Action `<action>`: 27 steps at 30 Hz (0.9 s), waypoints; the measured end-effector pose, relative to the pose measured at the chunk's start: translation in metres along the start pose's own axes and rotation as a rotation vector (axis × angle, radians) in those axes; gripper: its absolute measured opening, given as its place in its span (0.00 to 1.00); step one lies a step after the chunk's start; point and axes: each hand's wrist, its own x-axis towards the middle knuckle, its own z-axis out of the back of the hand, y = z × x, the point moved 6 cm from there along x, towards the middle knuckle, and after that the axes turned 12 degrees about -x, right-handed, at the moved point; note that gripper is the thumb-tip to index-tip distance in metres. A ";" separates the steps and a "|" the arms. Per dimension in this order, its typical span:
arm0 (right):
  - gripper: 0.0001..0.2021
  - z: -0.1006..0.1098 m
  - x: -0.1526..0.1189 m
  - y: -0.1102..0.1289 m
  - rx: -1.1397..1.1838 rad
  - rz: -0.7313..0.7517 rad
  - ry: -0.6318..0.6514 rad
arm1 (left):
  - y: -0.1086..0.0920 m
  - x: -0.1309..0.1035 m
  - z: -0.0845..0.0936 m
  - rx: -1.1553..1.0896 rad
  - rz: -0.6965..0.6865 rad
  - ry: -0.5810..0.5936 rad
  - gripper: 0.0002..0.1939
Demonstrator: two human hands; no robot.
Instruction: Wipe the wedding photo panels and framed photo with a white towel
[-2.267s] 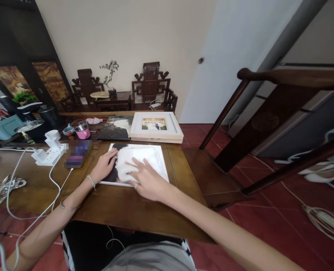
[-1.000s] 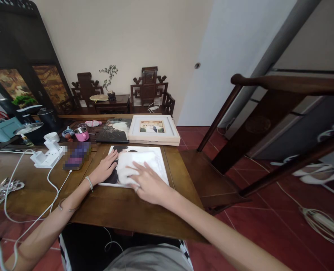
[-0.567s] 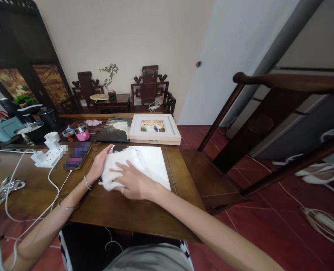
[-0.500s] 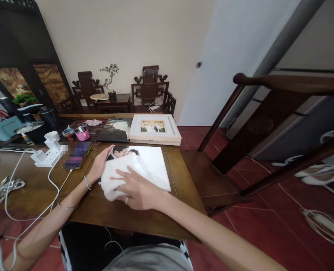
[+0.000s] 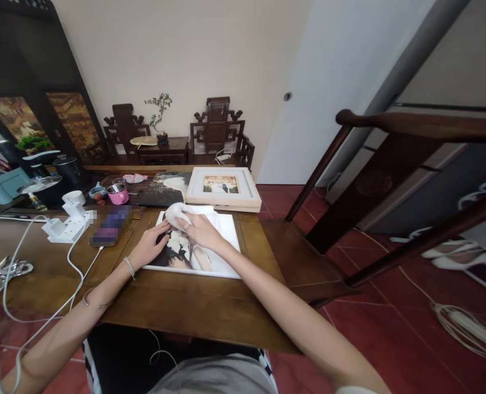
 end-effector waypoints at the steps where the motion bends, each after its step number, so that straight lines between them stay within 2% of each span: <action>1: 0.16 -0.005 0.011 0.005 -0.001 0.007 -0.007 | -0.002 0.000 0.001 -0.001 -0.011 0.004 0.19; 4: 0.14 -0.016 0.032 0.015 -0.010 0.038 -0.014 | -0.006 0.001 0.002 0.011 -0.017 0.004 0.17; 7: 0.16 -0.016 0.031 0.010 -0.012 0.021 0.005 | -0.005 0.001 0.001 0.010 -0.020 0.004 0.17; 11: 0.19 0.004 0.003 -0.017 -0.015 -0.023 0.024 | 0.003 0.000 -0.001 0.022 0.016 -0.014 0.20; 15: 0.20 0.036 -0.031 -0.053 -0.116 -0.093 -0.051 | 0.010 -0.001 -0.002 0.046 0.052 -0.025 0.21; 18: 0.21 0.045 -0.059 -0.067 -0.207 -0.121 -0.018 | 0.010 -0.001 -0.002 0.042 0.055 -0.032 0.21; 21: 0.20 0.040 -0.097 -0.060 -0.297 -0.108 0.080 | 0.009 -0.001 0.000 0.022 0.065 -0.064 0.21; 24: 0.18 0.028 -0.135 -0.040 -0.351 -0.039 0.193 | 0.009 0.000 0.001 0.022 0.059 -0.075 0.22; 27: 0.16 0.021 -0.153 -0.022 -0.363 0.059 0.263 | 0.011 0.000 0.000 0.038 0.060 -0.060 0.22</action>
